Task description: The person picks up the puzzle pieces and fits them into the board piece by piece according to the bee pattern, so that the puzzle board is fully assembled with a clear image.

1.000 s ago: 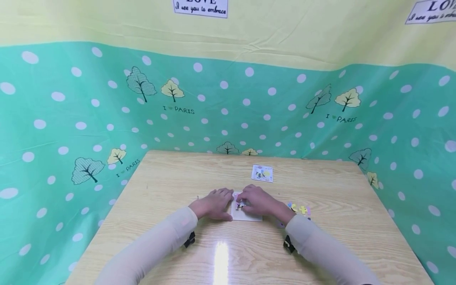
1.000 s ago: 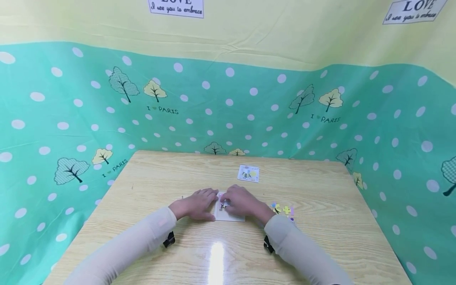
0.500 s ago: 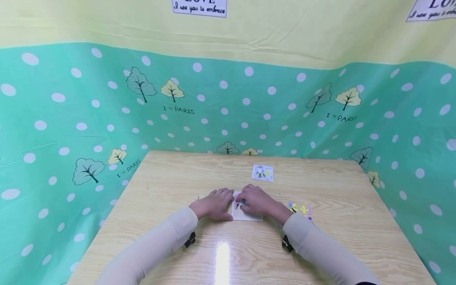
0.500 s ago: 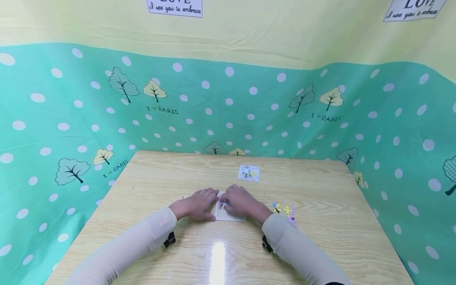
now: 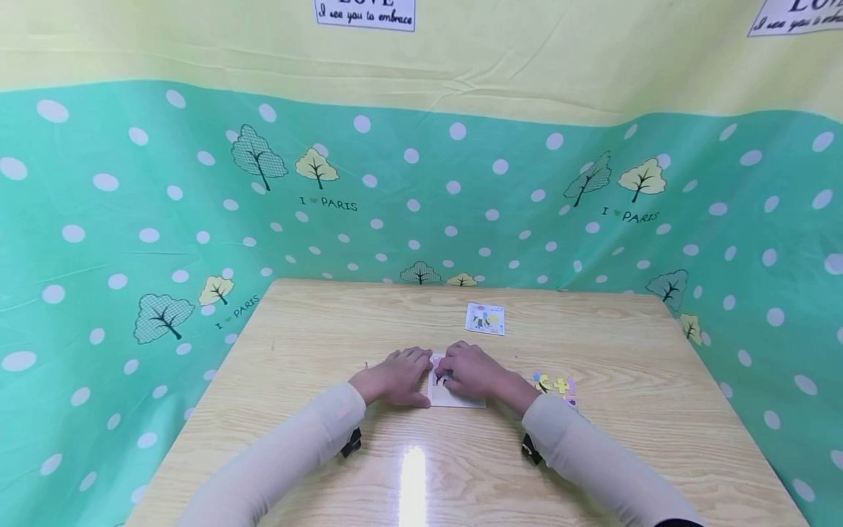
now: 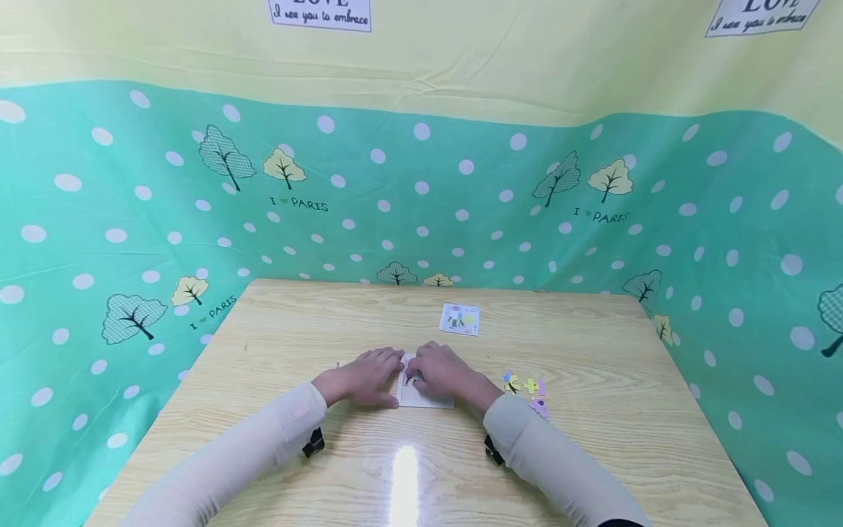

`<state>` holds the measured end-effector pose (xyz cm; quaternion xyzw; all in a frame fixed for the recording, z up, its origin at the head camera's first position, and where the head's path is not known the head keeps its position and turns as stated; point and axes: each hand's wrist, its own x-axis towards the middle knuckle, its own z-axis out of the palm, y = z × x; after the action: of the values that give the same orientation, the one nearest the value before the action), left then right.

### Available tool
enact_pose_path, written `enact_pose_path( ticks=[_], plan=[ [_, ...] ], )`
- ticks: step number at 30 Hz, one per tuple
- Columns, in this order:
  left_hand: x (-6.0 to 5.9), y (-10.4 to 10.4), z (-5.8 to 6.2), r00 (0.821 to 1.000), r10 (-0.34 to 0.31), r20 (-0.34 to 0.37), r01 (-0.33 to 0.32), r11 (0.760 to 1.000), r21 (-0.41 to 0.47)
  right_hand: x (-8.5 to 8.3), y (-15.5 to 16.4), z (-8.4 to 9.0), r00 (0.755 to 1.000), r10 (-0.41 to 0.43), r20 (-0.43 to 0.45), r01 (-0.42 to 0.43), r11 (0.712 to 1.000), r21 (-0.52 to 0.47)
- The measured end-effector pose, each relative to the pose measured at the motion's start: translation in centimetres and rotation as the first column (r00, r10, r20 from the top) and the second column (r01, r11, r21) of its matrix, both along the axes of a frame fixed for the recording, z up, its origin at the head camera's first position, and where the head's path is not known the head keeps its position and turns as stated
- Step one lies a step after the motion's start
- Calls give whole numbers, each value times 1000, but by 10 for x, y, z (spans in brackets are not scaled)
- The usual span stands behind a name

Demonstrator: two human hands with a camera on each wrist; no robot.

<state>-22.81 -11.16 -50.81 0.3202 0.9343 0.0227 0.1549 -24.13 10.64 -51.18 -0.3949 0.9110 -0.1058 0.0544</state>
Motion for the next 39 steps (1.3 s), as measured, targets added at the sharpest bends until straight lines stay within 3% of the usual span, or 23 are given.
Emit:
enact_pose_path(
  ticks=[5,12,20,39],
  plan=[
    [1,0,1,1000,-2,-3,2,1000,8,2,4,0,1000,1,-13,-2,1000,-27],
    [2,0,3,1000,1,3,-1,1000,5,3,18,15,998,-59,39,64,989,-132],
    [3,0,4,1000,6,18,-6,1000,9,6,44,26,986,-139,94,149,983,-109],
    [6,-1,8,1000,-3,27,2,1000,16,12,118,19,967,-237,89,245,965,-94]
  ],
)
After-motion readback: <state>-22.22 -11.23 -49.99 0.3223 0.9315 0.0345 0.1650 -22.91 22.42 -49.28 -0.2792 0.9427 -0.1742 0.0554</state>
